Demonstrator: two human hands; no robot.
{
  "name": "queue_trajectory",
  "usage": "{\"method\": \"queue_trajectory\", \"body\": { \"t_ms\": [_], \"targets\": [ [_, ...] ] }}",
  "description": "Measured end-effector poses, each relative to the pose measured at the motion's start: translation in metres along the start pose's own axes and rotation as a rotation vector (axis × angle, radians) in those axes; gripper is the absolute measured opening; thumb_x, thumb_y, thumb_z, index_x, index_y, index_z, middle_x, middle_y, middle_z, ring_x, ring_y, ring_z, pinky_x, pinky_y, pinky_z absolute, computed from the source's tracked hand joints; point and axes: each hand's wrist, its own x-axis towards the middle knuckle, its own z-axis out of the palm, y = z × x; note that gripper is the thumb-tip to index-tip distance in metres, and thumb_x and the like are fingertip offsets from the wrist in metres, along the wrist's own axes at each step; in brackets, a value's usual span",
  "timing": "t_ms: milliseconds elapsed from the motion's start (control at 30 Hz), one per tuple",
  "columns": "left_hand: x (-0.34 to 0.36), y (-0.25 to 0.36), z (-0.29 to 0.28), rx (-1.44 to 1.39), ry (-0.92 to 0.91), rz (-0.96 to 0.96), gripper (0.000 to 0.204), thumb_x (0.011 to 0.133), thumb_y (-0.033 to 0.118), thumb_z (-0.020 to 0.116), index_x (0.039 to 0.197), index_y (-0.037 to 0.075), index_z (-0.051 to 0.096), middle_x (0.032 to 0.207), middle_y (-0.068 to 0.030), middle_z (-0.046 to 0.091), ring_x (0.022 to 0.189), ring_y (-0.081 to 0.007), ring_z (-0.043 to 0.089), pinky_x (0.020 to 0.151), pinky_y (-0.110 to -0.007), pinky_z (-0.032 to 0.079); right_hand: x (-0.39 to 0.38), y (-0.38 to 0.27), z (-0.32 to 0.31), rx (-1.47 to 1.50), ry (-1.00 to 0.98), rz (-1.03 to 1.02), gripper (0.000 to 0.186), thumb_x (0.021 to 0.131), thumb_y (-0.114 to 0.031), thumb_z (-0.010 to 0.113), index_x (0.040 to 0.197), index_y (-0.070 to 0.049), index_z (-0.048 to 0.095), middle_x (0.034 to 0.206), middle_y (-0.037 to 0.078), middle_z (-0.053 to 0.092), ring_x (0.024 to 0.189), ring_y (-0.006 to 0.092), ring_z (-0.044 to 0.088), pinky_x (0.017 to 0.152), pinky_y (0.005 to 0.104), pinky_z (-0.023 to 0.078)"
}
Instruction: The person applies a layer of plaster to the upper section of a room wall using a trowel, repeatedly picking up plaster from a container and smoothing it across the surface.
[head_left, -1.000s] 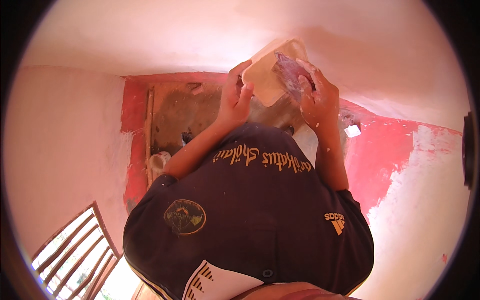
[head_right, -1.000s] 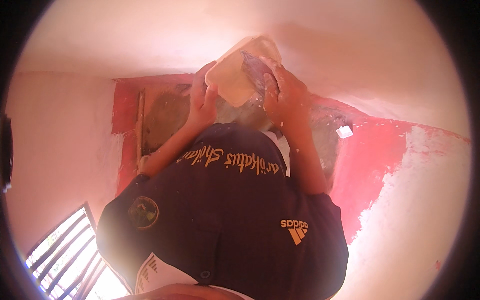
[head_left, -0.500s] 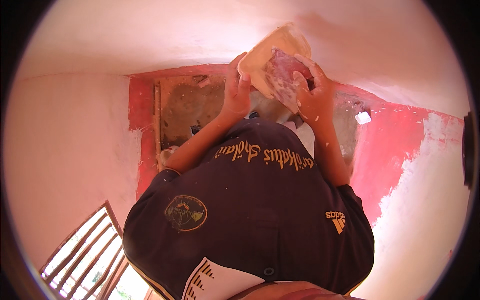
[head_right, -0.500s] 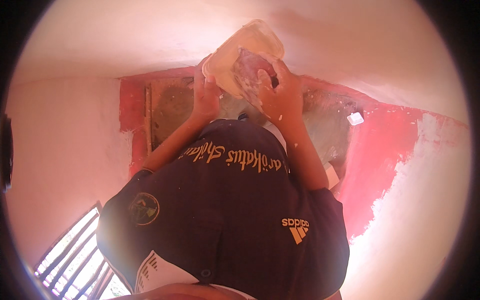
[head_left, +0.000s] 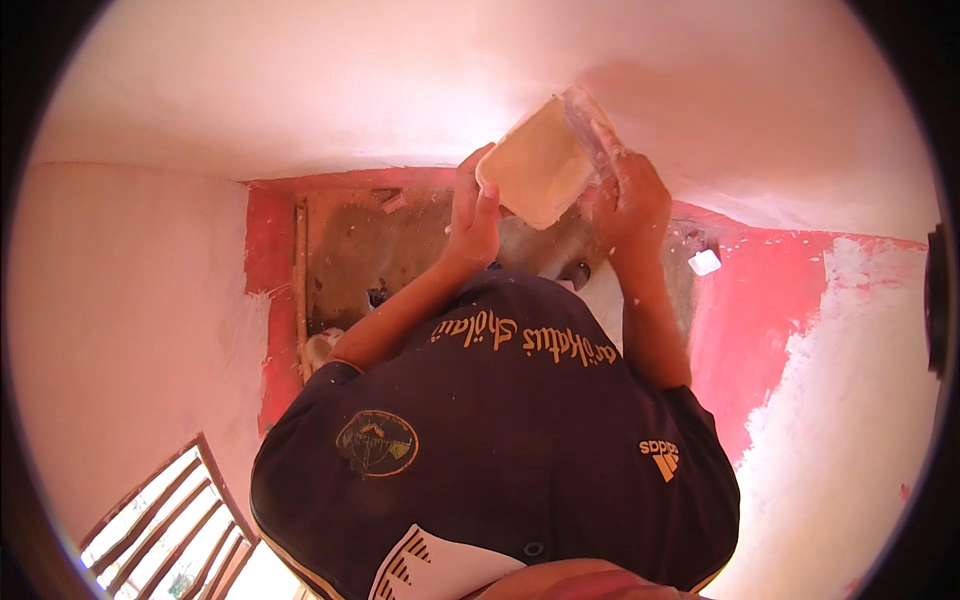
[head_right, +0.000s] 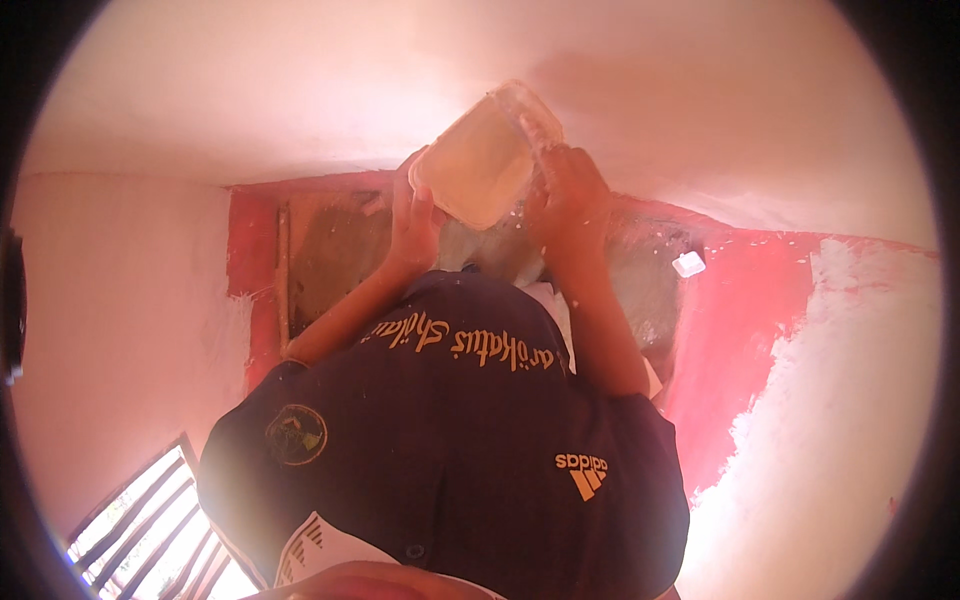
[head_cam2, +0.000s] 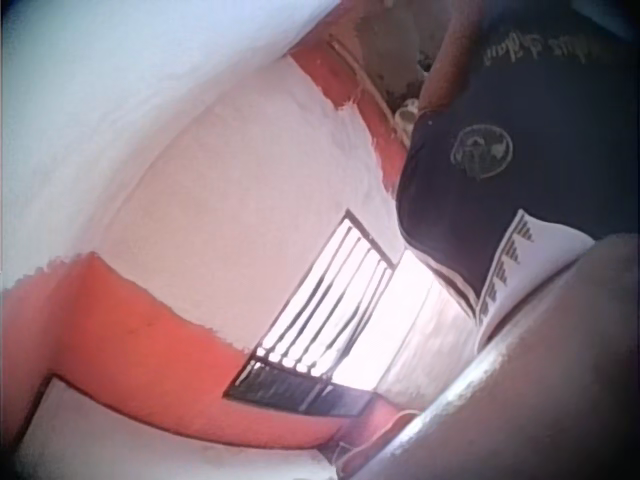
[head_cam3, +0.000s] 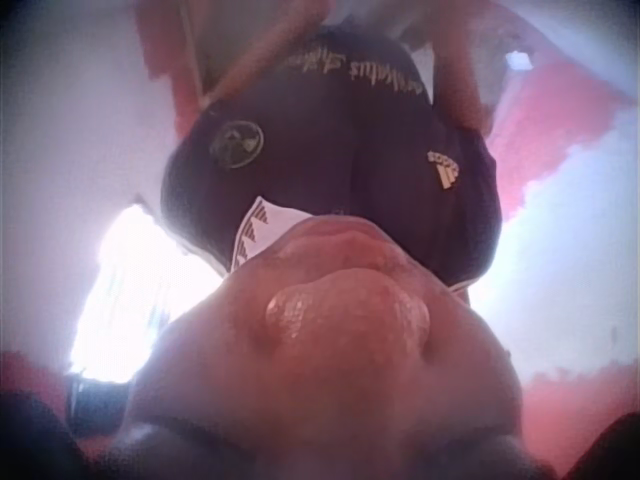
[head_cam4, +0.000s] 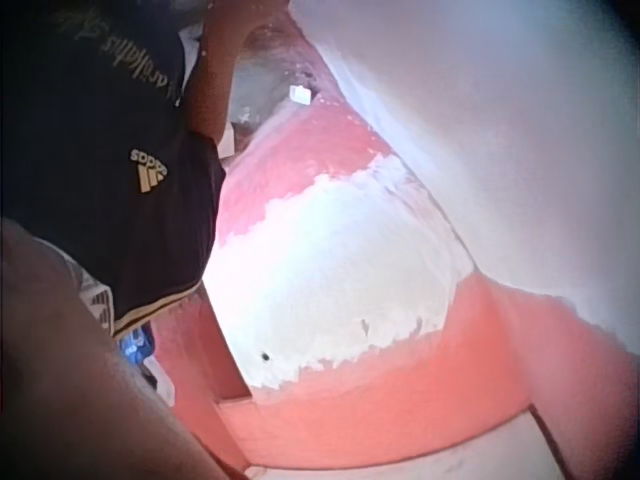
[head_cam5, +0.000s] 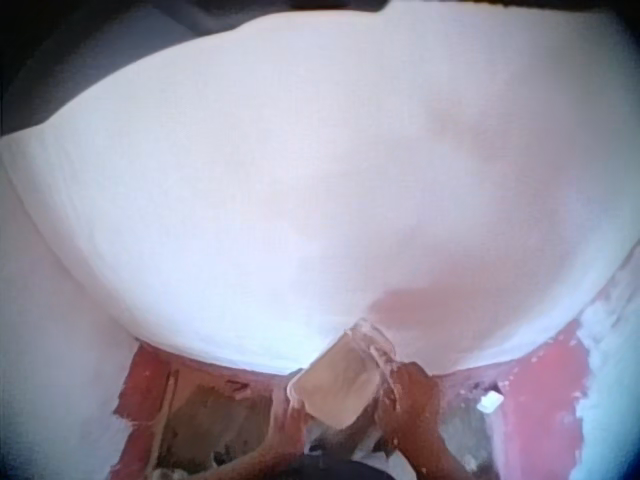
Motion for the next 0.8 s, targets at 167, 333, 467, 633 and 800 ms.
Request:
{"method": "queue_trajectory", "body": {
  "t_ms": [167,333,467,633,800],
  "targets": [
    [0.010,0.003,-0.001,-0.030,0.018,0.033,0.055,0.106,0.032,0.041,0.148,0.002,0.024,0.138,-0.0163,0.044,0.124,-0.0258,0.053,0.094,-0.040,0.055,-0.003,-0.024,-0.001,0.086,-0.118,0.071,0.032,0.092,-0.004,0.057,0.123,-0.003,0.066,0.102,0.020,0.070,0.088,0.0329,0.068,0.077,0.0357,0.054],
    [0.012,0.001,-0.002,-0.043,0.022,0.022,0.054,0.106,0.032,0.041,0.148,0.002,0.025,0.138,-0.0156,0.045,0.122,-0.0244,0.055,0.093,-0.039,0.056,0.008,-0.015,-0.008,0.080,0.073,0.094,0.030,0.095,-0.007,0.057,0.124,-0.002,0.065,0.110,0.020,0.070,0.103,0.0306,0.069,0.086,0.0355,0.054],
    [0.014,0.000,-0.001,-0.076,-0.015,0.062,0.054,0.106,0.033,0.043,0.147,0.002,0.026,0.136,-0.0149,0.046,0.120,-0.0233,0.056,0.092,-0.039,0.056,0.020,0.000,-0.008,-0.001,0.168,0.062,0.030,0.096,-0.005,0.056,0.124,0.000,0.065,0.111,0.021,0.071,0.103,0.0303,0.070,0.087,0.0349,0.053],
    [0.009,0.002,-0.003,-0.119,-0.013,0.031,0.054,0.106,0.033,0.043,0.147,0.002,0.027,0.135,-0.0146,0.046,0.119,-0.0227,0.056,0.089,-0.037,0.057,0.004,-0.019,0.008,0.045,0.075,0.015,0.030,0.095,-0.005,0.058,0.124,-0.001,0.065,0.109,0.021,0.071,0.099,0.0299,0.071,0.086,0.0340,0.054],
    [0.000,0.007,-0.007,-0.120,0.012,0.017,0.055,0.106,0.035,0.043,0.147,0.003,0.027,0.136,-0.0140,0.046,0.120,-0.0228,0.056,0.087,-0.036,0.058,0.007,-0.028,0.004,0.056,0.179,0.013,0.031,0.095,-0.006,0.058,0.125,-0.001,0.065,0.110,0.021,0.071,0.098,0.0279,0.071,0.085,0.0336,0.054]
  ]
}}
